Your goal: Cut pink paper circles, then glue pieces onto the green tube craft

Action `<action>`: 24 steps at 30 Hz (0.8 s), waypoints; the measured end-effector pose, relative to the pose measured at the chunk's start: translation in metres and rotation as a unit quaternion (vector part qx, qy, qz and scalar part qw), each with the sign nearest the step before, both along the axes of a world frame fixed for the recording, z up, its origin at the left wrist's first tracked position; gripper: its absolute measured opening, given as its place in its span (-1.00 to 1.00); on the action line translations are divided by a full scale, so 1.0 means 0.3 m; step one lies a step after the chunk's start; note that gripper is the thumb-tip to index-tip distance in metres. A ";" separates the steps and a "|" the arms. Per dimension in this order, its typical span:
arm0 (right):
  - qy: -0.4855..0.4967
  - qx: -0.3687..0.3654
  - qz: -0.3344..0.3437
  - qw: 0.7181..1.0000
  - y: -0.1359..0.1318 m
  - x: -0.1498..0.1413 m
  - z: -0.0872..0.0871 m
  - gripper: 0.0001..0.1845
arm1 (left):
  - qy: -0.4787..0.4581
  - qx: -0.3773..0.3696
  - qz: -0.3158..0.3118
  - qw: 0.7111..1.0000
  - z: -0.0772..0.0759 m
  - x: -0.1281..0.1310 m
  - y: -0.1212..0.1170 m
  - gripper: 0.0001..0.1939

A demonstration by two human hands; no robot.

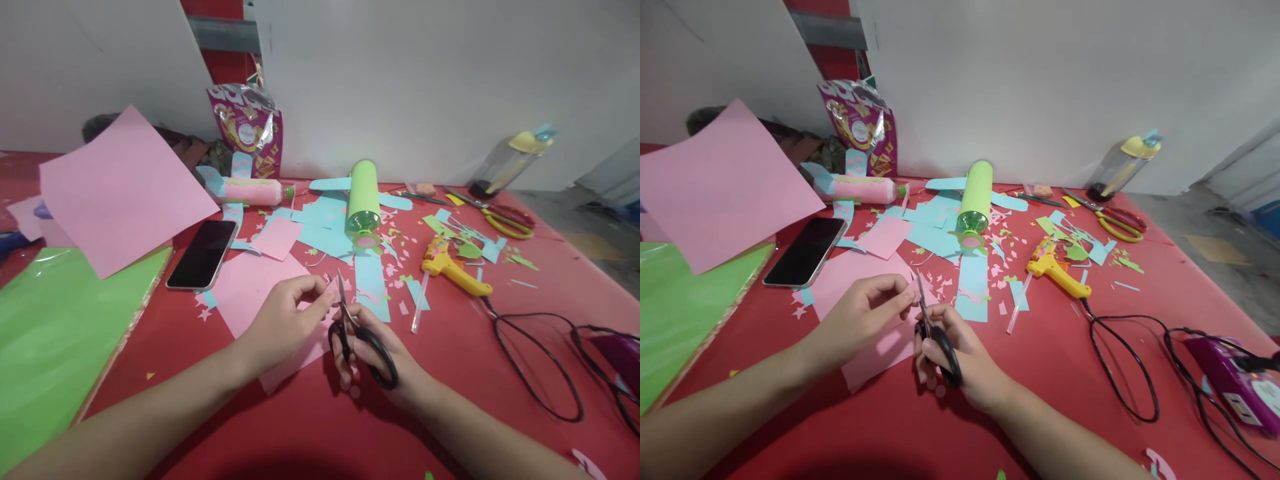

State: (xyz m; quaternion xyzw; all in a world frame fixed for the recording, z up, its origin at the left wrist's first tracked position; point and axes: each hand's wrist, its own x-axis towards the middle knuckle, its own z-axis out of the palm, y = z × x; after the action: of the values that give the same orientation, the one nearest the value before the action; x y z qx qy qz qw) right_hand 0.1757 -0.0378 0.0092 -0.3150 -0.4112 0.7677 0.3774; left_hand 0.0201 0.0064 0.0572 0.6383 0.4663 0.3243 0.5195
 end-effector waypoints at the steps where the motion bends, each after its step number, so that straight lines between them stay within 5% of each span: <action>1: -0.003 0.000 -0.003 1.000 0.000 0.000 0.000 -0.68 | 0.000 0.002 0.000 1.000 0.000 0.000 0.000 -0.73; 24: -0.024 -0.006 -0.015 1.000 -0.002 -0.004 0.011 -0.64 | -0.004 -0.001 0.008 1.000 -0.006 0.008 -0.006 -0.72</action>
State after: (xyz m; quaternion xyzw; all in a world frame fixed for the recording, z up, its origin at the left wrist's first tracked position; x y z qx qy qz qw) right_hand 0.1745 -0.0383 0.0125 -0.3422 -0.4106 0.7565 0.3769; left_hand 0.0225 0.0046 0.0555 0.6329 0.4694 0.3305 0.5195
